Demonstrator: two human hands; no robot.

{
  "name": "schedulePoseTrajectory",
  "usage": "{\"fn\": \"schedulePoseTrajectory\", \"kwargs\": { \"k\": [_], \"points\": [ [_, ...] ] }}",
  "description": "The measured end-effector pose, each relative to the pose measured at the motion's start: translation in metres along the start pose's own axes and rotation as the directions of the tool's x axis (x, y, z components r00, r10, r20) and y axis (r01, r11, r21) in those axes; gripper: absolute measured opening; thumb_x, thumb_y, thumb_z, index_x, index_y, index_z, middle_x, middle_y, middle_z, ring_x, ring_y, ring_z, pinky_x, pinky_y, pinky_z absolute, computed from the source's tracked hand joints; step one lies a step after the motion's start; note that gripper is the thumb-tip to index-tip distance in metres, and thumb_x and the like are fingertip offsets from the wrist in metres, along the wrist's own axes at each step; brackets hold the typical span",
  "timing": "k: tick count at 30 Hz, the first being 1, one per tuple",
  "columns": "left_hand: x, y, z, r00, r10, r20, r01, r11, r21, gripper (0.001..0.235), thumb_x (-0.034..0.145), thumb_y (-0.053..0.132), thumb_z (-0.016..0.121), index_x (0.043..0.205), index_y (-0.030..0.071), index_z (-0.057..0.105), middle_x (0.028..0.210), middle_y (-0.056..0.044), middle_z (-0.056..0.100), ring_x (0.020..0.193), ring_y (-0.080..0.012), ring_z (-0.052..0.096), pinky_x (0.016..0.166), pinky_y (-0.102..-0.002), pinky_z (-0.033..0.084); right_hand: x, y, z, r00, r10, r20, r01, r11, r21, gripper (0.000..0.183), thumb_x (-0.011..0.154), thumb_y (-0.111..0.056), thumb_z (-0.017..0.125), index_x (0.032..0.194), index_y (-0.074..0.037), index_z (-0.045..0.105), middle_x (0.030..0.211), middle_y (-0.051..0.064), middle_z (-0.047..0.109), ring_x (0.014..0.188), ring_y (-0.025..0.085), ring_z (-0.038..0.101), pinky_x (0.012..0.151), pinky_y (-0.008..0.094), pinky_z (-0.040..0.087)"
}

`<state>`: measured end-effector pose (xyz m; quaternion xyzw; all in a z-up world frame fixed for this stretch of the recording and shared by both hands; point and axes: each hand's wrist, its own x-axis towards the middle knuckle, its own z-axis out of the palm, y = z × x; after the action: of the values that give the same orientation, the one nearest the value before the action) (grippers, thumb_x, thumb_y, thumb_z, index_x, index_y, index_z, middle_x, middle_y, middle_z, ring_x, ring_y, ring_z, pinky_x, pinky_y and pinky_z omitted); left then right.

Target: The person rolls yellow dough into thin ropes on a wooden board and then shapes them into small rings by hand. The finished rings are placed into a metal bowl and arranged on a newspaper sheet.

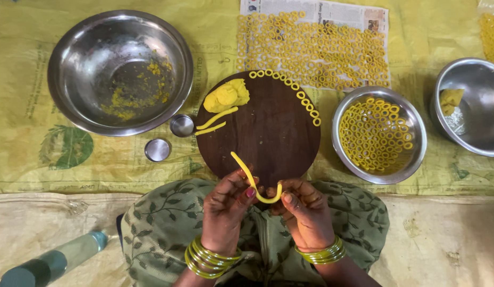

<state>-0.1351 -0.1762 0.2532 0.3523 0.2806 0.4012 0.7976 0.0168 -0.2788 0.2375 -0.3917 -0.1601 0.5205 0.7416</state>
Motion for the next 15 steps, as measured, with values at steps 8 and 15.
{"fn": "schedulePoseTrajectory", "kwargs": {
  "k": [8, 15],
  "points": [
    [-0.013, 0.005, 0.004, 0.998, 0.007, 0.062, -0.011, 0.997, 0.071, 0.042, 0.094, -0.010, 0.060, 0.136, -0.007, 0.057, 0.128, -0.013, 0.070, 0.118, -0.0182, 0.067, 0.099, -0.032, 0.056, -0.019, -0.012, 0.000, 0.995, -0.086, 0.043, 0.090, 0.989, -0.121, 0.026, 0.094, 0.002, 0.071, 0.119, 0.006, 0.067, 0.112, 0.018, 0.075, 0.100, 0.025, 0.073, 0.082, 0.041, 0.061],
    [-0.013, 0.018, 0.009, 0.978, 0.086, 0.190, -0.113, 0.984, 0.136, 0.042, 0.097, -0.012, 0.062, 0.138, -0.010, 0.056, 0.124, -0.015, 0.071, 0.117, -0.0185, 0.067, 0.099, -0.031, 0.055, -0.017, -0.023, 0.002, 0.992, -0.076, 0.102, 0.100, 0.962, -0.254, 0.026, 0.094, 0.001, 0.072, 0.119, 0.007, 0.067, 0.108, 0.018, 0.077, 0.098, 0.025, 0.075, 0.085, 0.040, 0.062]
  ]
}}
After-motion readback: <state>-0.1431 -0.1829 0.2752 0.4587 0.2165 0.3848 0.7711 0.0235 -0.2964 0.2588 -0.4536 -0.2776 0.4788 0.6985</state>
